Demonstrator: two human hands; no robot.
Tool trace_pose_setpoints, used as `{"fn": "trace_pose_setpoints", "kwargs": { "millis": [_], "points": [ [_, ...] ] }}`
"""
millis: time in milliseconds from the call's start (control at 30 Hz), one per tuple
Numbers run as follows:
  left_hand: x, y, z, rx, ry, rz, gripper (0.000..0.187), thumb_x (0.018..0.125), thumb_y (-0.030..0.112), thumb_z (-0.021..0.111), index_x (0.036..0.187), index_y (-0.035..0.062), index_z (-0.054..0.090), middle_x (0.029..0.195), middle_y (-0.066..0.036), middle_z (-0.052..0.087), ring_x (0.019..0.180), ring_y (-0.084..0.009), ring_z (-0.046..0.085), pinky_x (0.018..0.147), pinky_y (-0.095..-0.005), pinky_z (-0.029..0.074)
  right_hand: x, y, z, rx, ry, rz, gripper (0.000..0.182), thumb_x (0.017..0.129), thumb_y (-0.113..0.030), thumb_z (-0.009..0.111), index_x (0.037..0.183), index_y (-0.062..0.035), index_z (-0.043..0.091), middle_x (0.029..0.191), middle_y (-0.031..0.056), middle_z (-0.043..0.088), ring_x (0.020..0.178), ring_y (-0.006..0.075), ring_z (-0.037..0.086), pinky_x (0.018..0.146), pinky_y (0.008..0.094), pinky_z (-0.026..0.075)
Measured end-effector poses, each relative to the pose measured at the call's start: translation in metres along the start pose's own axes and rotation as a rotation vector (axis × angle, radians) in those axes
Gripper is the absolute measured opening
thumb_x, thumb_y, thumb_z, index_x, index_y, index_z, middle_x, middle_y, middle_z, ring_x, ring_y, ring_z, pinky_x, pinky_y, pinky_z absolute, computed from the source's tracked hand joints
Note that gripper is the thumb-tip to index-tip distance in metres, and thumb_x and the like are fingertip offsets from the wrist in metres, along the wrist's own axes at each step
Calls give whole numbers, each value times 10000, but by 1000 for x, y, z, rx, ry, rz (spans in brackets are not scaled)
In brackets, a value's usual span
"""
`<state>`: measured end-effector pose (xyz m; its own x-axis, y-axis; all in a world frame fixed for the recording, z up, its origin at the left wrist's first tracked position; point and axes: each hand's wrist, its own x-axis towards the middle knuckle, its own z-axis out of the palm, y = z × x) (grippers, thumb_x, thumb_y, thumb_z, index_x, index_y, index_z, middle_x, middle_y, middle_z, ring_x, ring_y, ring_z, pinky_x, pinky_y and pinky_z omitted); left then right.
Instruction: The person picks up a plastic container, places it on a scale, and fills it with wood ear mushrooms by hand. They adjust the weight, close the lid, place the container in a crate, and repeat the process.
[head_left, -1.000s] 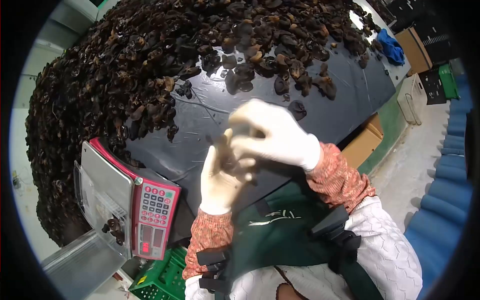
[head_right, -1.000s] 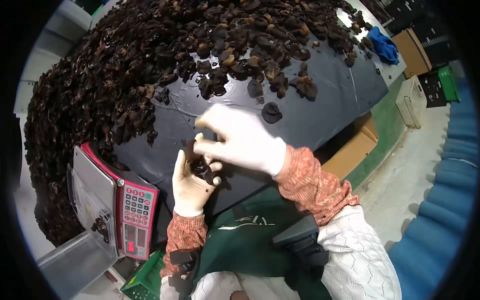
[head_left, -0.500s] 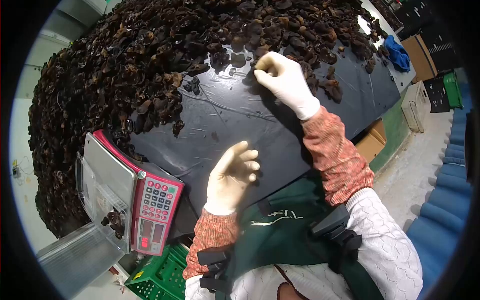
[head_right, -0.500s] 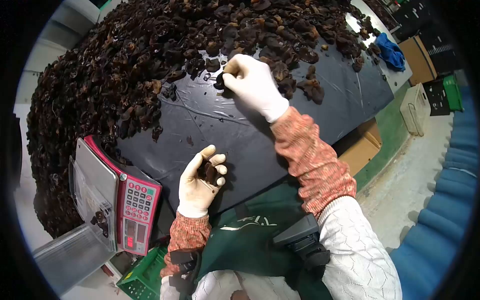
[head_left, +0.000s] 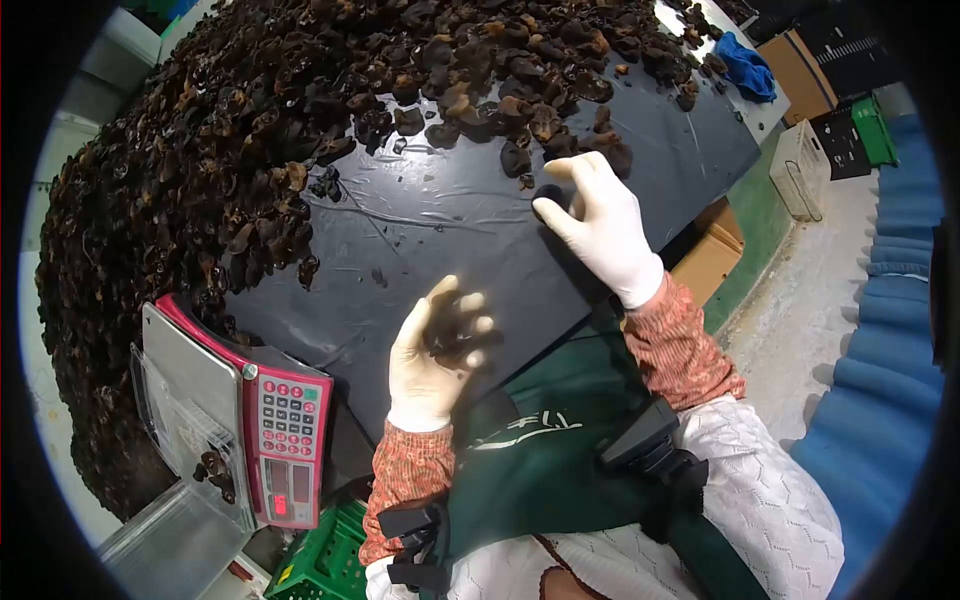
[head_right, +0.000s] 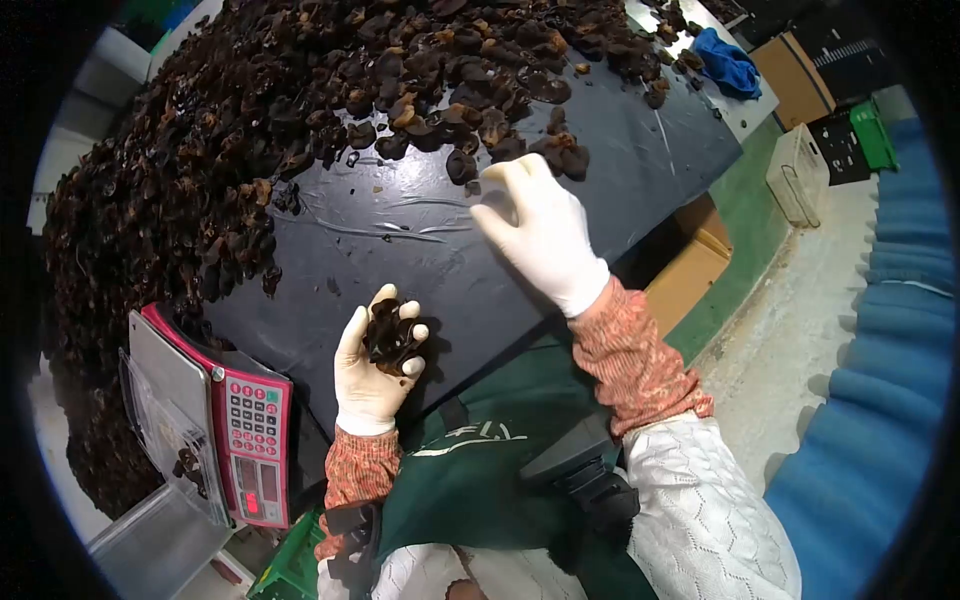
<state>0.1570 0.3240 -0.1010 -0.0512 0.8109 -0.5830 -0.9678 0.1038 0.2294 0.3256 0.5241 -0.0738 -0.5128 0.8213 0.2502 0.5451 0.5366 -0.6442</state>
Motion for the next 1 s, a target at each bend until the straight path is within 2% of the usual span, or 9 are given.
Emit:
{"fn": "trace_pose_setpoints", "kwargs": {
  "millis": [67,133,233,300,400,600,700,833,1000],
  "points": [
    [-1,-1,2,38,-16,4,439,1049,393,571,1395,127,610,1227,-133,715,1008,-297,712,680,-366,540,-3,33,12,-178,-15,-71,236,867,-155,727,1074,-67,656,985,143,602,834,358,660,747,429,550],
    [-1,-5,10,113,-1,17,443,1048,387,571,1407,128,600,1230,-132,713,1037,-308,711,699,-373,553,-7,28,8,76,-40,-20,159,868,-129,721,996,-51,670,913,136,608,784,331,657,717,399,546],
    [5,-11,6,129,-174,25,623,1043,508,552,1498,86,495,1352,-133,641,1167,-329,668,833,-457,608,-19,-24,-6,435,-155,75,92,874,-68,749,946,-32,707,853,51,641,684,97,597,635,260,501],
    [8,-16,6,126,-200,42,757,1019,572,563,1547,50,414,1416,-127,585,1220,-315,642,892,-482,624,-33,-46,3,618,-301,-86,118,875,-87,758,976,-48,711,925,72,667,700,152,639,656,273,521],
    [12,-20,-6,-5,-45,13,545,1017,421,648,1448,102,551,1295,-111,670,1140,-268,676,689,-366,607,-28,-53,0,678,-351,-134,213,857,-110,779,1044,-43,703,984,83,674,681,157,641,641,292,528],
    [10,-17,4,-78,-156,-23,427,1033,290,622,1420,112,585,1248,-143,701,1033,-276,711,608,-307,565,24,55,-15,-280,281,143,306,845,-210,764,1112,-80,688,1017,118,653,767,290,688,708,393,564],
    [13,-21,6,-57,-155,-37,443,1037,284,610,1440,106,565,1256,-147,697,1037,-285,714,615,-310,572,26,93,-14,-137,251,64,308,843,-172,747,1126,-72,677,1018,130,671,801,318,682,716,379,563],
    [12,-21,11,21,-139,-23,472,1020,276,629,1453,106,547,1275,-165,688,1042,-287,712,639,-316,578,10,59,-39,830,24,468,315,1004,-153,626,1273,9,655,1058,27,705,737,55,613,641,196,486],
    [13,-24,15,53,-134,-43,515,999,272,654,1467,98,523,1285,-179,682,1053,-293,706,668,-333,582,-7,44,-33,1254,-230,469,435,1055,-222,599,1401,41,565,1107,100,714,805,139,692,708,247,569]
  ]
}}
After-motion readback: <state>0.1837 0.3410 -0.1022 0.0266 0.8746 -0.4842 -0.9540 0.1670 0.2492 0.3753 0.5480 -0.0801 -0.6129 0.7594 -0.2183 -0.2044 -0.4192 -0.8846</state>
